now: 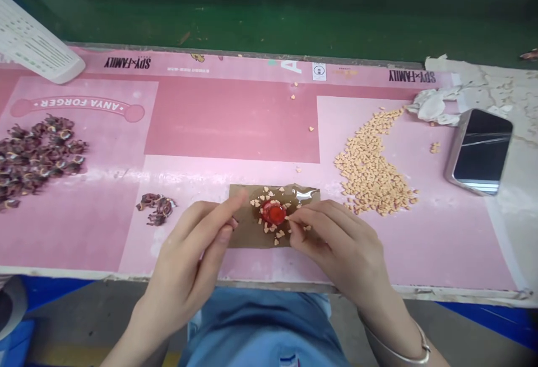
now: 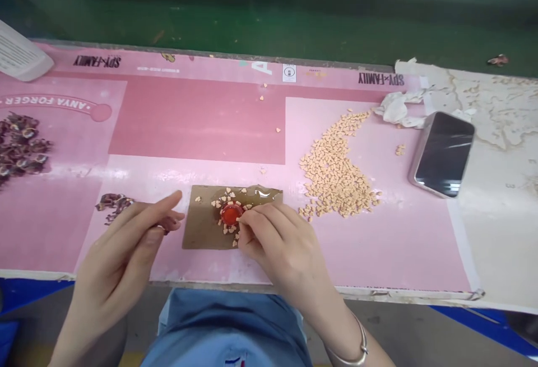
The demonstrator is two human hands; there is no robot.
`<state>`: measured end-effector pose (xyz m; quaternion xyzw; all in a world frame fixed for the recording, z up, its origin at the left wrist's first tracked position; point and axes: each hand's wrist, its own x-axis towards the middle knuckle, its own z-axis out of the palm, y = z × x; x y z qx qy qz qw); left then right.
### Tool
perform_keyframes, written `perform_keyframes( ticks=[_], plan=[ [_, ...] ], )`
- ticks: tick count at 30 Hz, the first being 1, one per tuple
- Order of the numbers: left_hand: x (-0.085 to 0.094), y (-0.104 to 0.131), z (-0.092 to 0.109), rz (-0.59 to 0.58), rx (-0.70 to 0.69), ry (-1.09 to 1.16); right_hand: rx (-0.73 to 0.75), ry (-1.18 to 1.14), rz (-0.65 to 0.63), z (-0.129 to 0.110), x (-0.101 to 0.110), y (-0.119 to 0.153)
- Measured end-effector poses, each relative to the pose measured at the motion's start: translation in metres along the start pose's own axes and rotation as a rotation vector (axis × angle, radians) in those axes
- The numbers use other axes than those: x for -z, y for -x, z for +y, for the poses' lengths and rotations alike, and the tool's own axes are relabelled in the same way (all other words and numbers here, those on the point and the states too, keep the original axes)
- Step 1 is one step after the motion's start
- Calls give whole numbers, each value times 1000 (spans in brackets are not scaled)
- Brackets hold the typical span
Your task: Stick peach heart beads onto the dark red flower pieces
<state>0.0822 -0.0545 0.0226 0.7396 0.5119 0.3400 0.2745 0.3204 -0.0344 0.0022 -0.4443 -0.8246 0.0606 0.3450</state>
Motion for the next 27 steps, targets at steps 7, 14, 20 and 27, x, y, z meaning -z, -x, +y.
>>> perform_keyframes(
  ticks=[7, 14, 20, 27],
  plan=[
    [-10, 30, -11, 196, 254, 260, 73, 108, -157, -1, 5, -6],
    [-9, 26, -11, 79, 206, 275, 94, 154, -209, -3, 10, -6],
    [-14, 25, -12, 52, 229, 364, 130, 163, -231, -2, 13, -8],
    [-26, 25, -3, 39, 334, 548, 97, 53, -191, -12, 17, -13]
  ],
)
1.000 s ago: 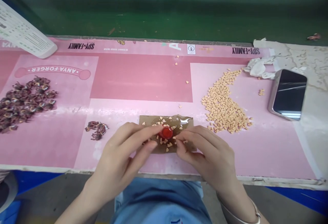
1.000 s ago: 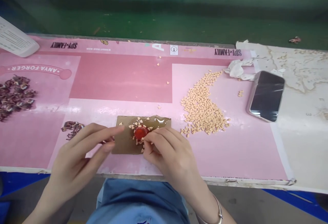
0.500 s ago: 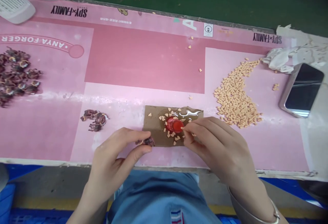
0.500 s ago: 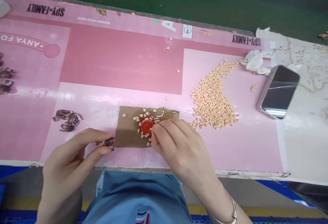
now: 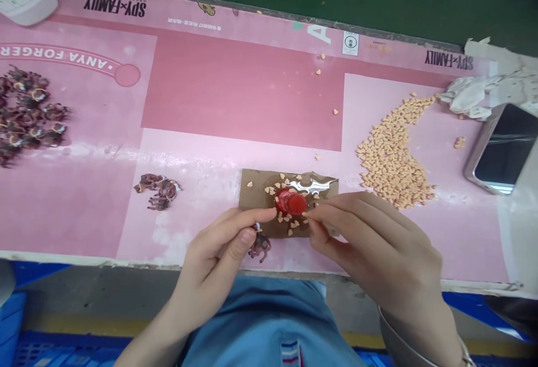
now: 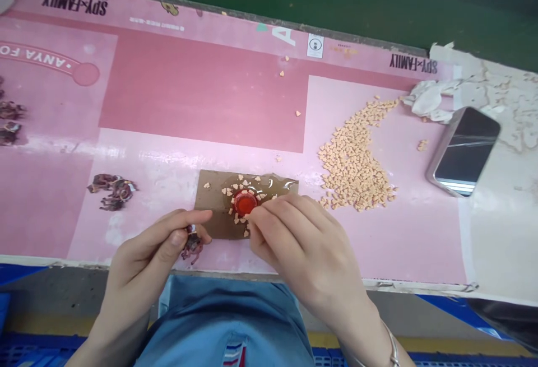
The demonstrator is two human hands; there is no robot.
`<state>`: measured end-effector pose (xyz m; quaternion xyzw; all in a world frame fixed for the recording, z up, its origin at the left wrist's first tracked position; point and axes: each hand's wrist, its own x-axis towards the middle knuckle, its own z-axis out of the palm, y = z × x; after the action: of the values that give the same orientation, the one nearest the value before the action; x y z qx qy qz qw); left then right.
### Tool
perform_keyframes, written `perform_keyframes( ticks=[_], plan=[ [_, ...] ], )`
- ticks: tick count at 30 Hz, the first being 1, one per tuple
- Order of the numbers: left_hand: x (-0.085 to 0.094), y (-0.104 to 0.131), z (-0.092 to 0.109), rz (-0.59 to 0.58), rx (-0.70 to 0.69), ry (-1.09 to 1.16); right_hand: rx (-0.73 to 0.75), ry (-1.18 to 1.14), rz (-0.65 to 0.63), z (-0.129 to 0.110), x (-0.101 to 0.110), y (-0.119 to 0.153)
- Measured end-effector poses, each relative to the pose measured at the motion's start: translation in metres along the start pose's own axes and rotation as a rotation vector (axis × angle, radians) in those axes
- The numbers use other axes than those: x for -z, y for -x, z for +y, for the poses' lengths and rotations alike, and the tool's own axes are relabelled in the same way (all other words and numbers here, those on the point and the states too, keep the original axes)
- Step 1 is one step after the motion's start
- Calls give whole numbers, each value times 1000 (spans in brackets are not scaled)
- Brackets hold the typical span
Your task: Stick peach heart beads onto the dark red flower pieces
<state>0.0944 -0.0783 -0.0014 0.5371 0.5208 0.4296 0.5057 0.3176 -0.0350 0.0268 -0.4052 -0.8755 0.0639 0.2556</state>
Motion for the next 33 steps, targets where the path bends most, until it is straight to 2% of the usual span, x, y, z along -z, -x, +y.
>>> perform_keyframes(
  ticks=[6, 12, 15, 19, 22, 25, 27, 29, 31, 33],
  plan=[
    [-7, 0, 4, -24, 53, 98, -65, -214, 57, -22, -4, 0],
    [-11, -2, 5, -37, 29, 96, -88, -290, 99, -23, -16, -1],
    [-15, -2, 7, 0, -13, 47, -62, -248, 63, -26, -13, 4],
    [-22, -1, 4, 88, -167, -124, -21, -37, 22, -36, -7, 12],
    [-23, -4, 3, 126, -268, -256, 12, 54, 29, -39, -10, 15],
    [-14, -12, 6, 65, -305, -370, -5, -16, 52, -32, -15, 14],
    [0, -20, 13, -40, -317, -438, -68, -72, 67, -24, -14, 15],
    [17, -33, 21, -92, -313, -513, -172, -89, 102, -15, -7, 21],
    [35, -58, 27, -63, -297, -591, -273, -92, 162, -6, 1, 32],
    [51, -100, 29, -12, -270, -658, -332, -108, 253, 3, 7, 47]
  ],
)
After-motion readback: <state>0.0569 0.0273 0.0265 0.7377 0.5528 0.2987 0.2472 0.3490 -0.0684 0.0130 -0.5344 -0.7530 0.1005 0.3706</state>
